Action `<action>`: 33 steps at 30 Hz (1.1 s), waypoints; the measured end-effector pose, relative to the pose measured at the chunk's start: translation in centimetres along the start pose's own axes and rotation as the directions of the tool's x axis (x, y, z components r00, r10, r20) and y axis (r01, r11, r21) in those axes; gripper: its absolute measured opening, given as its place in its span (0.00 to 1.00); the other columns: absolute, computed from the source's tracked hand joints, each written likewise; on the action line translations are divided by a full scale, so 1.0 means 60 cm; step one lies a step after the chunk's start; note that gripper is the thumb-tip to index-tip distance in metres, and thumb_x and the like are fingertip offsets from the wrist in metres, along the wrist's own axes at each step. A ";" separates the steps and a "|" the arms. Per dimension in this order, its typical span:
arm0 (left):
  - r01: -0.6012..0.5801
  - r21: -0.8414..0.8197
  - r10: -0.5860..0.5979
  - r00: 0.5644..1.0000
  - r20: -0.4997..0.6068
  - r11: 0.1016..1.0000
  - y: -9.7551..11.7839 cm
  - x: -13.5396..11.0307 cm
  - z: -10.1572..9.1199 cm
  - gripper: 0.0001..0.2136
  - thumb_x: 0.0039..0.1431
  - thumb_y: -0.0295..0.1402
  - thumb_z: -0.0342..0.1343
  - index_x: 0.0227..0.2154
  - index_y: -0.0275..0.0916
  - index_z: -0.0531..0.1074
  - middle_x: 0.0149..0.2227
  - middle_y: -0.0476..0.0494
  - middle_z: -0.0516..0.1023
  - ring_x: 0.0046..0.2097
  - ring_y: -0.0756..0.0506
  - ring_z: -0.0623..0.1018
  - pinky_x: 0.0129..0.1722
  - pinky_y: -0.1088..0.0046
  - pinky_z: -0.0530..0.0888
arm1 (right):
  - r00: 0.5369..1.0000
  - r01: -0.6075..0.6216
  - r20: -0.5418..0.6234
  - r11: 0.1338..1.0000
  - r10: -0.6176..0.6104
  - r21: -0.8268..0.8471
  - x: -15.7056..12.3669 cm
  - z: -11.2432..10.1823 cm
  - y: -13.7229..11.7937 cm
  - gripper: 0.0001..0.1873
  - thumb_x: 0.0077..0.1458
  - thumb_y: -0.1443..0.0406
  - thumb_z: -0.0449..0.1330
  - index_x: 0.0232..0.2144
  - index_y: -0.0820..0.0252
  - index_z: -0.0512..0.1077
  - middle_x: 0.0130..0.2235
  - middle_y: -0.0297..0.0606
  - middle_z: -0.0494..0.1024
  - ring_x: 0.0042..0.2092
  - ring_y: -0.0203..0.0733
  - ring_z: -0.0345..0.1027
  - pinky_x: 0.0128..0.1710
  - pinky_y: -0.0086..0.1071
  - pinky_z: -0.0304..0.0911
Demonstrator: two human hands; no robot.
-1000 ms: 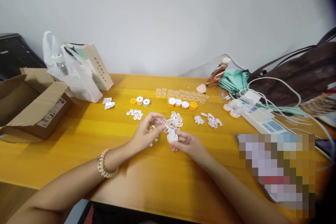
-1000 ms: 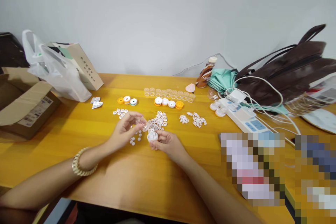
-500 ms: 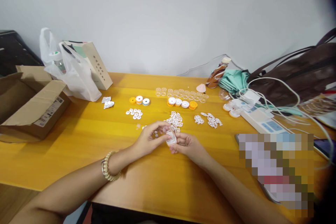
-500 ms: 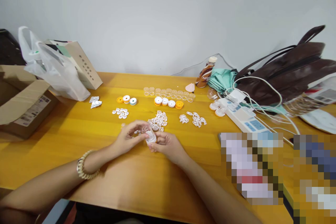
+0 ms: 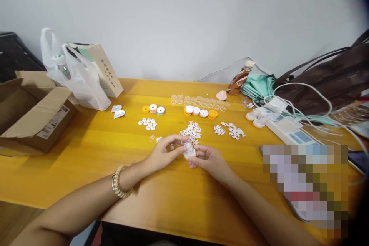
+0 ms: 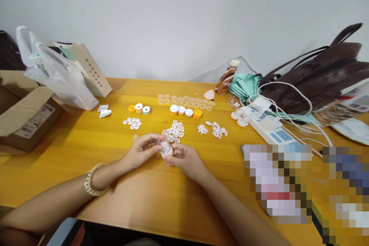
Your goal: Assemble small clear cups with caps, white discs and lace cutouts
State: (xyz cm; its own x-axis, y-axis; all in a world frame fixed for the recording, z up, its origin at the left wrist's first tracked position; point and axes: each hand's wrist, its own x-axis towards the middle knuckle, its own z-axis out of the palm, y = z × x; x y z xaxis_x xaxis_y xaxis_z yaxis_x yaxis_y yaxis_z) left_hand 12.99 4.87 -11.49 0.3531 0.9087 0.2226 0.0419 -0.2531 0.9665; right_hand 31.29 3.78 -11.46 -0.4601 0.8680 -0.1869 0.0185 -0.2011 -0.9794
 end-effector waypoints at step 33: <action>0.010 -0.337 0.003 0.999 0.038 0.941 -0.002 0.000 0.008 0.11 0.50 0.29 0.61 0.34 0.35 0.64 0.36 0.44 0.73 0.38 0.51 0.72 0.39 0.74 0.67 | 0.999 -0.029 0.017 0.988 0.027 0.155 -0.007 0.011 -0.001 0.13 0.42 0.61 0.66 0.29 0.62 0.71 0.21 0.31 0.74 0.22 0.30 0.66 0.25 0.26 0.60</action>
State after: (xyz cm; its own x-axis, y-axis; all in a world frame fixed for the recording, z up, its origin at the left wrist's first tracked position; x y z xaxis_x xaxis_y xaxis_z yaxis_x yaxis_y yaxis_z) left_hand 13.42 4.72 -11.65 0.3887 0.8945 0.2207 -0.2721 -0.1174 0.9551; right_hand 30.89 3.10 -11.25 -0.4745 0.8544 -0.2119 -0.1058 -0.2943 -0.9498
